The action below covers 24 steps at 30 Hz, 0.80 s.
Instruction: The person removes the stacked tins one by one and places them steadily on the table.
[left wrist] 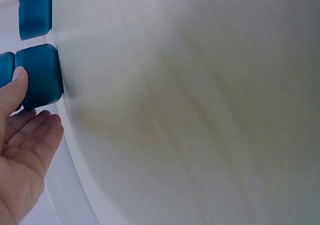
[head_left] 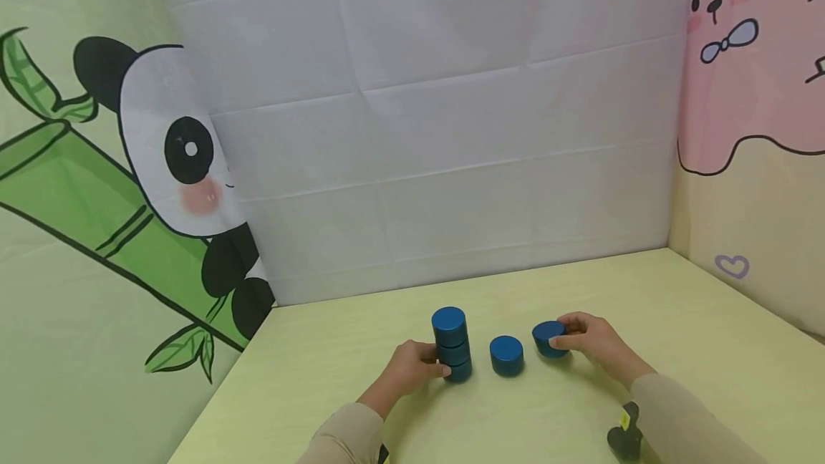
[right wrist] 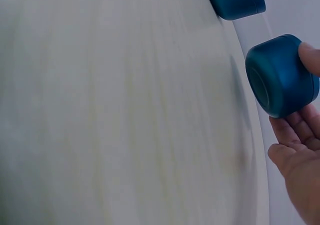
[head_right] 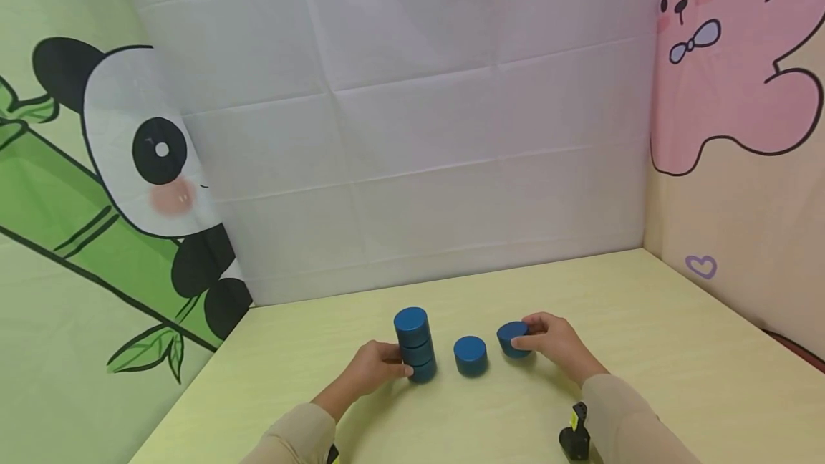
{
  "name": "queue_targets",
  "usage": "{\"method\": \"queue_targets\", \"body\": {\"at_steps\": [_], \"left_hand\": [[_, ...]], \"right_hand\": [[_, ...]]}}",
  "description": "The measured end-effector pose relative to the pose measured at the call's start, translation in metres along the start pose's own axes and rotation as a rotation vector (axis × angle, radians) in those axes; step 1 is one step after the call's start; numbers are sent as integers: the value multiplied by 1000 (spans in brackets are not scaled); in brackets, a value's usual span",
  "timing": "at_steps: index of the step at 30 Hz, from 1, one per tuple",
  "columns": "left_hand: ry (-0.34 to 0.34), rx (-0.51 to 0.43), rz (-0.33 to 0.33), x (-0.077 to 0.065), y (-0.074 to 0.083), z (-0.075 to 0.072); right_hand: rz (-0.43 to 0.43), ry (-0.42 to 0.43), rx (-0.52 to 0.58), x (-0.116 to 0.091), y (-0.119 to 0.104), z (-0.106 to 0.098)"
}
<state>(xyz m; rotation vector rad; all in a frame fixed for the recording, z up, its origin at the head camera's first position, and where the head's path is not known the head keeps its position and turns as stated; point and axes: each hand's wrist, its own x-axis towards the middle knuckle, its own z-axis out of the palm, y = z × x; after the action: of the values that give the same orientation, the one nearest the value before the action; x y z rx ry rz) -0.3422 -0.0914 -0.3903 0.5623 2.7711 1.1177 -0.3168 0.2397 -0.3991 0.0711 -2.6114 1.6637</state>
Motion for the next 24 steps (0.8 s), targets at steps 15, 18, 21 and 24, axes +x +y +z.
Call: {"method": "queue_targets", "body": {"at_steps": [15, 18, 21, 24], "left_hand": [[9, 3, -8, 3, 1, 3], [9, -1, -15, 3, 2, 4], [10, -1, -19, 4, 3, 4], [12, 2, -21, 4, 4, 5]], "right_hand": [[-3, -13, -10, 3, 7, -2], [-14, -18, -9, 3, 7, -2], [-17, -17, -4, 3, 7, -2], [-23, -17, -5, 4, 9, -3]]}}
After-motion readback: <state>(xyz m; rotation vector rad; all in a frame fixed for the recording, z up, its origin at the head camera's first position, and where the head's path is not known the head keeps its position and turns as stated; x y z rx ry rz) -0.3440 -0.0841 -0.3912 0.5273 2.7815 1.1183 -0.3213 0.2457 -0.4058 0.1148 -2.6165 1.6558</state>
